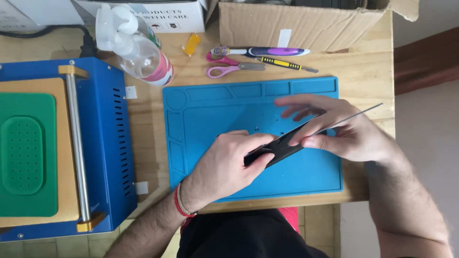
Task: Removing a cracked screen from a smartphone using a metal pry tool
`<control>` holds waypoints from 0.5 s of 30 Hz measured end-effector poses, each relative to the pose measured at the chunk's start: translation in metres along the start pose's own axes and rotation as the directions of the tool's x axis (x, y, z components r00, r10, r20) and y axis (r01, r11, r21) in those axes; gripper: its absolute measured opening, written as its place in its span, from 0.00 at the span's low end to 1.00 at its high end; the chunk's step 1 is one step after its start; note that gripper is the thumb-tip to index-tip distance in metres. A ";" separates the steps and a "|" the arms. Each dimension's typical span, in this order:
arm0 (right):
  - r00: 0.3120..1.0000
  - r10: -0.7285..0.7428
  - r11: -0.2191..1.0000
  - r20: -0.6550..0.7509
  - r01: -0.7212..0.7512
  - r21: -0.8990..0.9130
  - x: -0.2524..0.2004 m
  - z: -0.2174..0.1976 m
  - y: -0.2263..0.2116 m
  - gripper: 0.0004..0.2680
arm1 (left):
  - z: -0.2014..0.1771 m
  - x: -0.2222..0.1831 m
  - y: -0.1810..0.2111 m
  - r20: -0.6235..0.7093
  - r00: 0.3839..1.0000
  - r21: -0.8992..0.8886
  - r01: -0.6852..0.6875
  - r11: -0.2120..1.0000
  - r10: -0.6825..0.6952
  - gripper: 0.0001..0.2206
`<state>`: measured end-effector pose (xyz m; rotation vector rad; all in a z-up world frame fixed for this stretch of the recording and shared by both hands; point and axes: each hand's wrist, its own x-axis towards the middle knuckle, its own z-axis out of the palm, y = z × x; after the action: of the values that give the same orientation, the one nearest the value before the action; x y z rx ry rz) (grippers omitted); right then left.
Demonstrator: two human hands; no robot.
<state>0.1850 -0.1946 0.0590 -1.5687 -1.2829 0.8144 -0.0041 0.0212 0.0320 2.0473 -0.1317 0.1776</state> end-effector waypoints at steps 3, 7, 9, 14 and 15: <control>0.998 0.068 0.996 0.018 -0.066 -0.056 0.009 0.011 -0.026 0.07 | -0.016 -0.002 0.020 -0.105 0.994 0.145 -0.003 0.989 0.018 0.15; 0.985 0.130 0.991 -0.115 -0.130 0.010 0.014 0.021 -0.034 0.10 | -0.049 0.012 0.039 -0.261 0.963 0.103 0.096 0.990 -0.066 0.16; 0.990 0.130 0.973 0.061 -0.140 0.186 0.022 0.016 -0.044 0.10 | -0.060 0.021 0.046 -0.333 0.926 -0.070 0.164 0.984 -0.178 0.19; 0.991 0.123 0.991 -0.059 -0.120 0.050 0.039 0.023 -0.034 0.08 | -0.059 0.036 0.036 -0.453 0.882 -0.187 0.053 0.981 -0.134 0.21; 0.990 0.090 0.996 -0.111 -0.088 0.021 0.041 0.024 -0.027 0.08 | -0.057 0.038 0.034 -0.490 0.862 -0.217 0.020 0.976 -0.127 0.19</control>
<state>0.1635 -0.1479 0.0785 -1.6442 -1.1305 0.7795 0.0240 0.0552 0.0941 1.7336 0.2460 0.6191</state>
